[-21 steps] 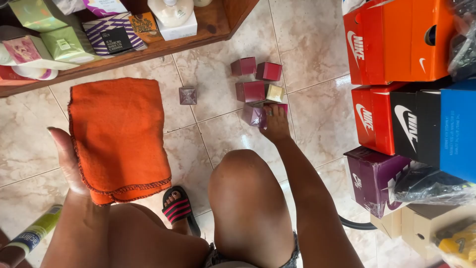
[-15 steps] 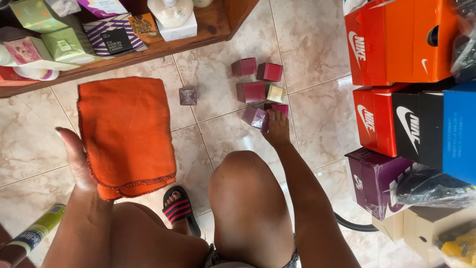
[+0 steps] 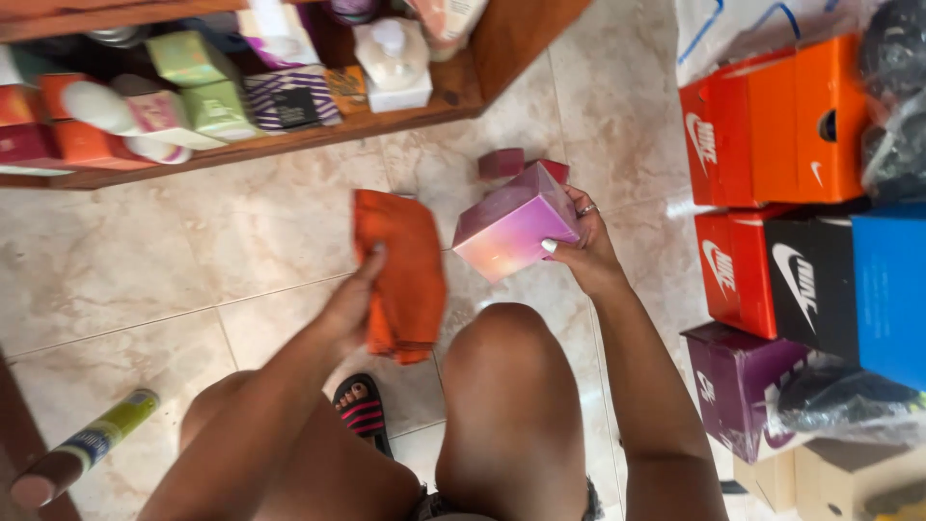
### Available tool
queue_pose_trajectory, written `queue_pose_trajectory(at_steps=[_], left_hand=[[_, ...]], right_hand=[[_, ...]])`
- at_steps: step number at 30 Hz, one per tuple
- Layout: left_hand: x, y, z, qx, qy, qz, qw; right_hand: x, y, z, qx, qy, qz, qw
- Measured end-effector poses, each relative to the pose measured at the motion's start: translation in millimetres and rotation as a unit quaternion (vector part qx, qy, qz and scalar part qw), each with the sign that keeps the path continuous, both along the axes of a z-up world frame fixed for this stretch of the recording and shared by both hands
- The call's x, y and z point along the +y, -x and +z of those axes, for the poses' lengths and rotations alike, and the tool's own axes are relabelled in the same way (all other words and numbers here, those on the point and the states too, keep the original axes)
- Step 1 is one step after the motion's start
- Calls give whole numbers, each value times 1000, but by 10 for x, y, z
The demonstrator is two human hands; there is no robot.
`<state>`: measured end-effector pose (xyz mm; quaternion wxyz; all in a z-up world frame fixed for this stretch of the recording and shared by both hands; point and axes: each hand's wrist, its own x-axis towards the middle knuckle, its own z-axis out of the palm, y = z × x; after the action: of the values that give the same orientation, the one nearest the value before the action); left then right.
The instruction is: The person sits on the floor and wipes small boxes with an orange cloth before placing them on a wooden shelf. They then arrange various cosmetic boxes and bottles on the shelf, adjusting their positions to fit neatly.
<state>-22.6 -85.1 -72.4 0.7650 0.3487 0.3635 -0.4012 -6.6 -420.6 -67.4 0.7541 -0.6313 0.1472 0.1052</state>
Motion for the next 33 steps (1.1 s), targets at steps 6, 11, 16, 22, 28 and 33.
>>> queue_pose_trajectory(at_steps=[6, 11, 16, 22, 28, 33], left_hand=[[-131, -148, 421, -14, 99, 60, 993], [-6, -155, 313, -67, 60, 97, 991], [193, -84, 164, -174, -89, 86, 977], [768, 92, 261, -424, -324, 30, 845], [620, 75, 590, -745, -379, -197, 512], [928, 195, 383, -389, -265, -129, 873]], right_hand=[[493, -229, -394, -41, -23, 64, 997], [1167, -131, 52, -81, 30, 45, 995], [1647, -86, 522, -119, 173, 40, 977], [2119, 59, 703, -101, 187, 120, 970], [2070, 175, 514, 90, -195, 61, 975], [1580, 13, 200, -54, 30, 144, 988]])
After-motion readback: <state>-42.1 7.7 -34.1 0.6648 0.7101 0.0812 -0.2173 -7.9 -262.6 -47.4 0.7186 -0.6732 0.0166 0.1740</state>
